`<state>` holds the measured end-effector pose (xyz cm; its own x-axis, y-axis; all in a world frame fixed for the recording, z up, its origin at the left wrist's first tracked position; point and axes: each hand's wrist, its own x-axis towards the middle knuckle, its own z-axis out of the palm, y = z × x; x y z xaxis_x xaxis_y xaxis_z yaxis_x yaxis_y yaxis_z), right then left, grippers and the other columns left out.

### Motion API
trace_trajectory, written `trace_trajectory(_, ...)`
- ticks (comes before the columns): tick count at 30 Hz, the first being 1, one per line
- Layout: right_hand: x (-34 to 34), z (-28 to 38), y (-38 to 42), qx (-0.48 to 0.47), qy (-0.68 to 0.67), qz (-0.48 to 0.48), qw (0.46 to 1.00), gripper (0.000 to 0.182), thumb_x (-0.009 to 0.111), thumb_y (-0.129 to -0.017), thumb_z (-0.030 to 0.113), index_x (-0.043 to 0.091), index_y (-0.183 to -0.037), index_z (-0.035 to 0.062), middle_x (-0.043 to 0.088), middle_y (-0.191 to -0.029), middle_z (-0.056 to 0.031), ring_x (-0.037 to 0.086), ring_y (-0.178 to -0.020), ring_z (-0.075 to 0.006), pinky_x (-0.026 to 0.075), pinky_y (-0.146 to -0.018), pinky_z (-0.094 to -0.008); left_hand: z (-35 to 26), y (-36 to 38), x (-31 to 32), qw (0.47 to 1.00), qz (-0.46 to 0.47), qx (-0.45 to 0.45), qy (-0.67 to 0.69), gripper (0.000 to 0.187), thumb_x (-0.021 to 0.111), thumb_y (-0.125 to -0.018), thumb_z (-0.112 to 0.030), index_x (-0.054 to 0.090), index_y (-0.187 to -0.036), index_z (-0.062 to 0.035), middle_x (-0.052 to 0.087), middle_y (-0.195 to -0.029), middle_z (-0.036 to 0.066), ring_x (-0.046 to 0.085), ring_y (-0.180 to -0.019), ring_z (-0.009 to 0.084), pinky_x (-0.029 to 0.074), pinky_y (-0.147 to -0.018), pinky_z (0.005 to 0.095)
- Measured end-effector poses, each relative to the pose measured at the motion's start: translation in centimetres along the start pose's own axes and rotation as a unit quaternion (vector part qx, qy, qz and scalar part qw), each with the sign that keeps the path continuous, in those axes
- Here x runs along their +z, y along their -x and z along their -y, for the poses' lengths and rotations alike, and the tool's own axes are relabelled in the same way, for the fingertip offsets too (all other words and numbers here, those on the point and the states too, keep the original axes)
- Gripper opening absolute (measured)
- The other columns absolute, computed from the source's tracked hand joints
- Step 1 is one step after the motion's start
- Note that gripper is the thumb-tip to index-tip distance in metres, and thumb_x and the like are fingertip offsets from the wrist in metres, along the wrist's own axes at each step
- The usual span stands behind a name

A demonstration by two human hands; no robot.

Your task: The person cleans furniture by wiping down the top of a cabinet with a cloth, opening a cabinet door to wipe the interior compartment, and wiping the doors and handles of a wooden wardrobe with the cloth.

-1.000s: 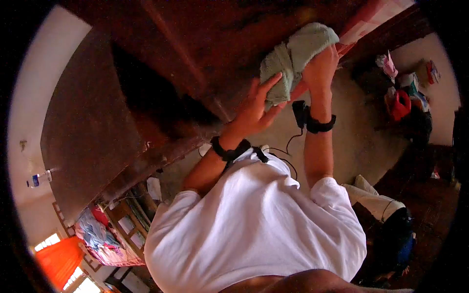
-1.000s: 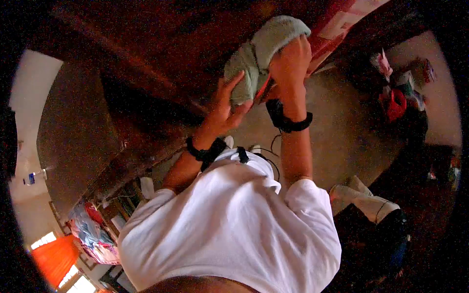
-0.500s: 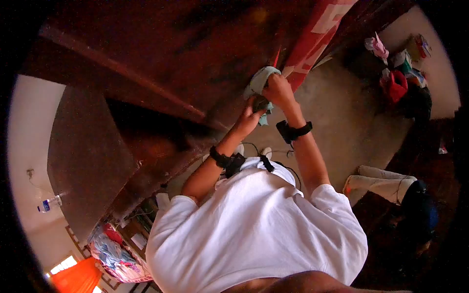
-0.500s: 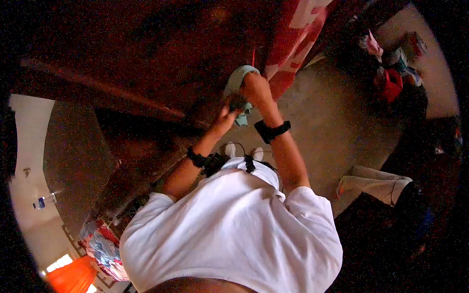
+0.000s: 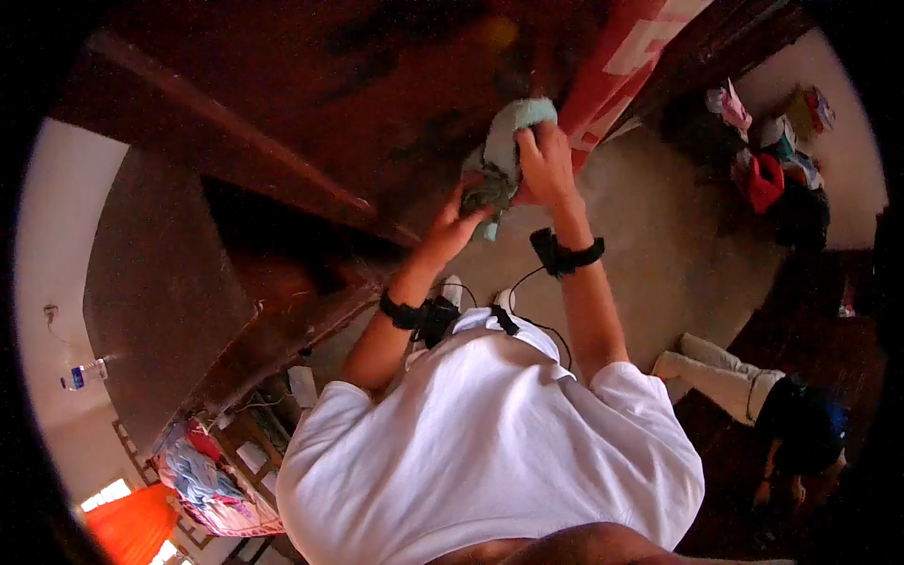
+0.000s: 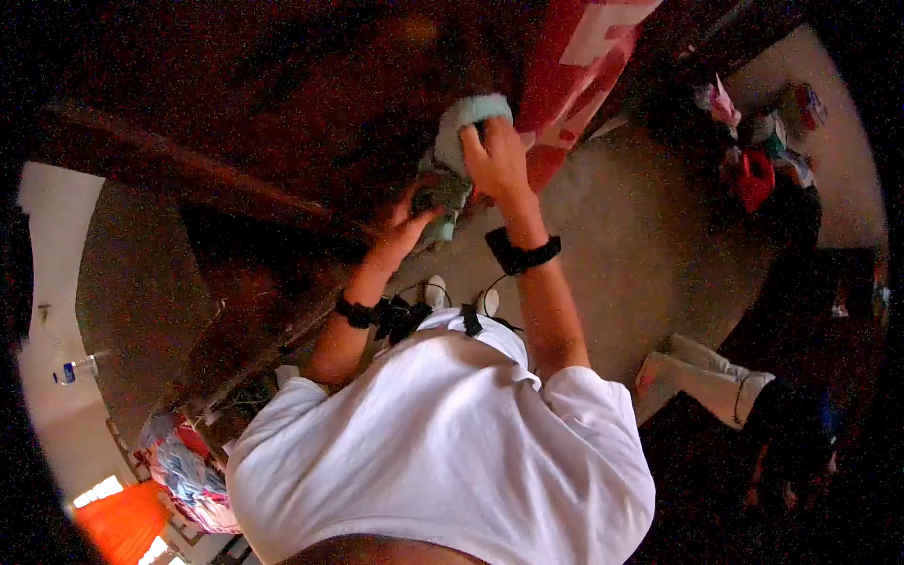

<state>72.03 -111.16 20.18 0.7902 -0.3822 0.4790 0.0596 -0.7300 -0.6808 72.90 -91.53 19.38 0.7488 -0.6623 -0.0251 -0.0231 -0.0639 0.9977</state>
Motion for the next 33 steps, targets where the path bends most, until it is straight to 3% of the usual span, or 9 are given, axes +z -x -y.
trace_trajectory(5, 0.6, -1.1, 0.0, 0.065, 0.045, 0.063, 0.995, 0.035, 0.057, -0.091, 0.031, 0.054, -0.085, -0.0033, 0.052, -0.072, -0.0215, 0.052, -0.070, -0.0403, 0.040, -0.060, -0.0494, 2.8, -0.2, 0.4, 1.000, -0.006, -0.022, 0.010, 0.056, 0.064, -0.087, -0.010, 0.041, -0.138, -0.0021, 0.052, -0.131, 0.011, 0.048, -0.121, 0.0203, 0.037, -0.104, 0.0328)
trace_trajectory(10, -4.5, 6.7, -6.2, -0.100, 0.065, -0.171, 0.978, 0.029, 0.061, -0.089, 0.027, 0.059, -0.091, -0.0015, 0.059, -0.080, -0.0208, 0.057, -0.076, -0.0420, 0.045, -0.066, -0.0485, -5.1, -0.8, 1.1, 0.984, -0.042, 0.165, 0.053, 0.071, 0.066, -0.086, -0.011, 0.029, -0.145, -0.0016, 0.045, -0.139, 0.014, 0.044, -0.128, 0.0219, 0.033, -0.107, 0.0346)
trace_trajectory(14, -4.9, 6.8, -6.8, -0.100, 0.092, -0.204, 0.970, 0.029, 0.063, -0.088, 0.027, 0.059, -0.093, -0.0010, 0.060, -0.085, -0.0206, 0.058, -0.079, -0.0413, 0.046, -0.068, -0.0476, -5.8, -1.7, 2.5, 0.977, -0.021, 0.205, 0.049, 0.079, 0.066, -0.086, -0.010, 0.020, -0.149, -0.0026, 0.041, -0.142, 0.016, 0.042, -0.130, 0.0237, 0.032, -0.109, 0.0358)
trace_trajectory(21, -0.2, -1.0, -1.1, 0.124, 0.024, -0.059, 0.990, 0.033, 0.063, -0.090, 0.030, 0.060, -0.098, -0.0019, 0.062, -0.088, -0.0209, 0.060, -0.076, -0.0377, 0.047, -0.067, -0.0432, 0.4, 0.4, 3.7, 0.980, 0.064, 0.159, 0.102, 0.094, 0.065, -0.083, -0.007, 0.001, -0.153, -0.0045, 0.015, -0.156, 0.015, 0.020, -0.143, 0.0252, 0.019, -0.115, 0.0375)
trace_trajectory(23, -0.1, -1.0, -0.3, 0.111, -0.146, -0.023, 0.983, 0.028, 0.061, -0.093, 0.024, 0.060, -0.103, -0.0018, 0.061, -0.087, -0.0204, 0.059, -0.075, -0.0342, 0.046, -0.068, -0.0394, -0.2, 0.9, 3.6, 0.980, 0.061, 0.168, 0.090, 0.098, 0.065, -0.082, -0.007, -0.002, -0.153, -0.0040, 0.011, -0.157, 0.016, 0.015, -0.144, 0.0258, 0.015, -0.116, 0.0381)
trace_trajectory(27, -5.0, 7.1, -3.5, 0.019, -0.213, -0.046, 0.976, 0.021, 0.060, -0.093, 0.016, 0.058, -0.103, -0.0026, 0.062, -0.091, -0.0203, 0.060, -0.081, -0.0333, 0.047, -0.071, -0.0393, -4.9, 0.7, 3.1, 0.968, 0.027, 0.247, -0.016, 0.098, 0.064, -0.084, -0.013, -0.006, -0.151, -0.0026, 0.015, -0.153, 0.018, 0.022, -0.140, 0.0287, 0.017, -0.115, 0.0406)
trace_trajectory(28, -5.4, 7.0, -4.0, 0.023, -0.214, -0.052, 0.975, 0.021, 0.060, -0.093, 0.016, 0.058, -0.103, -0.0026, 0.062, -0.091, -0.0203, 0.060, -0.081, -0.0333, 0.047, -0.071, -0.0393, -6.1, 0.3, 3.6, 0.967, -0.010, 0.256, 0.001, 0.089, 0.064, -0.085, -0.015, 0.005, -0.148, 0.0082, 0.019, -0.151, 0.025, 0.021, -0.141, 0.0334, 0.016, -0.115, 0.0425)
trace_trajectory(32, -3.9, 3.3, -6.4, -0.118, -0.209, -0.046, 0.970, 0.031, 0.061, -0.088, 0.013, 0.056, -0.115, -0.0009, 0.062, -0.100, -0.0204, 0.061, -0.090, -0.0356, 0.047, -0.079, -0.0410, -9.8, -2.9, 4.7, 0.924, -0.111, 0.323, -0.170, 0.077, 0.062, -0.088, -0.019, 0.020, -0.145, 0.0095, 0.031, -0.145, 0.029, 0.032, -0.134, 0.0427, 0.020, -0.113, 0.0473)
trace_trajectory(33, -3.4, 2.5, -6.4, -0.127, -0.247, -0.044, 0.960, 0.037, 0.061, -0.086, 0.013, 0.054, -0.121, -0.0004, 0.062, -0.104, -0.0199, 0.061, -0.094, -0.0353, 0.048, -0.082, -0.0411, -10.0, -3.5, 4.8, 0.913, -0.110, 0.316, -0.233, 0.077, 0.062, -0.089, -0.017, 0.018, -0.147, 0.0062, 0.031, -0.146, 0.026, 0.032, -0.136, 0.0374, 0.023, -0.113, 0.0440)
